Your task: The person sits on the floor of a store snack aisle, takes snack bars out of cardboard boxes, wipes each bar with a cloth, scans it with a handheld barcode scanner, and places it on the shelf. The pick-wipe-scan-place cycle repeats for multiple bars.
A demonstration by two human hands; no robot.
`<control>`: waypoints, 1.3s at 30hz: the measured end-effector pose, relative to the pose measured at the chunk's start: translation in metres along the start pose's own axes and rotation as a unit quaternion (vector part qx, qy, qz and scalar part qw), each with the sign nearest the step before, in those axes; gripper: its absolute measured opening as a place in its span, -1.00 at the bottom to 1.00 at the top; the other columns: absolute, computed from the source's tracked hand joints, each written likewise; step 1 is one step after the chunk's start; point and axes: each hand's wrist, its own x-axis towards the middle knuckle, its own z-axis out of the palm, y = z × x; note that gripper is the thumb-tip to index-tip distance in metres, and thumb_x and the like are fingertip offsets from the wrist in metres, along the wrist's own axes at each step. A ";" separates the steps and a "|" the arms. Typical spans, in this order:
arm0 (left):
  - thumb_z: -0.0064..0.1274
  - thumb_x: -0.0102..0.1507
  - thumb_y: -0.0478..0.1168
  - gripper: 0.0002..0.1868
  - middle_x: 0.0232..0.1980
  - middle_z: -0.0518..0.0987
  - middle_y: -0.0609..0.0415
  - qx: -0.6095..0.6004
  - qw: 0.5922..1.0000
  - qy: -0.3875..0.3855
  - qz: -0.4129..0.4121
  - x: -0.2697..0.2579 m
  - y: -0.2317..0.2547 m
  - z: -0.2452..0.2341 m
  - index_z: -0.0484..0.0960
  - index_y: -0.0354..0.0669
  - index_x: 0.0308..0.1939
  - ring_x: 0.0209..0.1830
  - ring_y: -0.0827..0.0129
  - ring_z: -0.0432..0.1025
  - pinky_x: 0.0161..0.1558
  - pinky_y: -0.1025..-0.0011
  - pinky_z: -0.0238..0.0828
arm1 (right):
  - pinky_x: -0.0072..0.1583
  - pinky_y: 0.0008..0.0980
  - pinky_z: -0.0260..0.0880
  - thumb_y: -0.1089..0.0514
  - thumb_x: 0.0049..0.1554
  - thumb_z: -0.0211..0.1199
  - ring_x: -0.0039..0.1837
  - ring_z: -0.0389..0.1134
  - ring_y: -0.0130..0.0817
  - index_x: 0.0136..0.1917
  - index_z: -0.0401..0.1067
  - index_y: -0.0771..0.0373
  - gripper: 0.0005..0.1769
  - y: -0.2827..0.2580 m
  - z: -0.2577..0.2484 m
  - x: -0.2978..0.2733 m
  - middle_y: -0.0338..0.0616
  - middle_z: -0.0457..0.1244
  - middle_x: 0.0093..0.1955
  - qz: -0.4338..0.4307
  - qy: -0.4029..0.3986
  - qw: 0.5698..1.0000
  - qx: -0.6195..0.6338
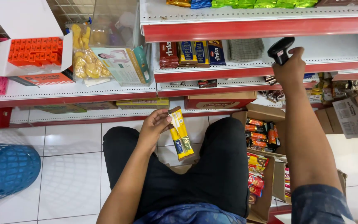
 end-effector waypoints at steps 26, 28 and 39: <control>0.09 0.33 -0.31 -0.67 0.03 0.61 0.10 -0.058 0.998 -0.010 -0.013 -0.016 0.004 0.045 0.56 -0.24 0.19 0.04 0.46 0.51 0.07 0.40 0.52 | 0.04 -0.41 0.53 0.14 -0.04 0.53 0.00 0.49 -0.44 0.16 0.41 0.30 -0.45 -0.195 0.004 -0.246 -0.12 0.44 0.01 -0.047 -0.276 0.907 0.314; 0.11 0.34 -0.33 -0.66 0.02 0.62 0.09 -0.047 0.999 -0.009 -0.009 -0.016 -0.002 0.045 0.58 -0.27 0.20 0.00 0.48 0.51 0.01 0.45 0.49 | 0.02 -0.42 0.54 0.15 -0.10 0.58 -0.03 0.50 -0.44 0.17 0.40 0.31 -0.38 -0.197 0.010 -0.262 -0.11 0.44 0.00 -0.024 -0.272 0.912 0.306; 0.11 0.30 -0.39 -0.87 -0.10 0.56 0.17 0.066 0.992 -0.061 0.086 -0.021 0.004 0.038 0.50 -0.26 -0.10 -0.07 0.56 0.52 -0.09 0.46 0.63 | 0.01 -0.48 0.51 0.34 0.05 0.42 -0.04 0.46 -0.51 0.33 0.40 0.32 -0.44 -0.181 0.027 -0.280 -0.13 0.40 -0.04 0.059 -0.277 0.845 0.454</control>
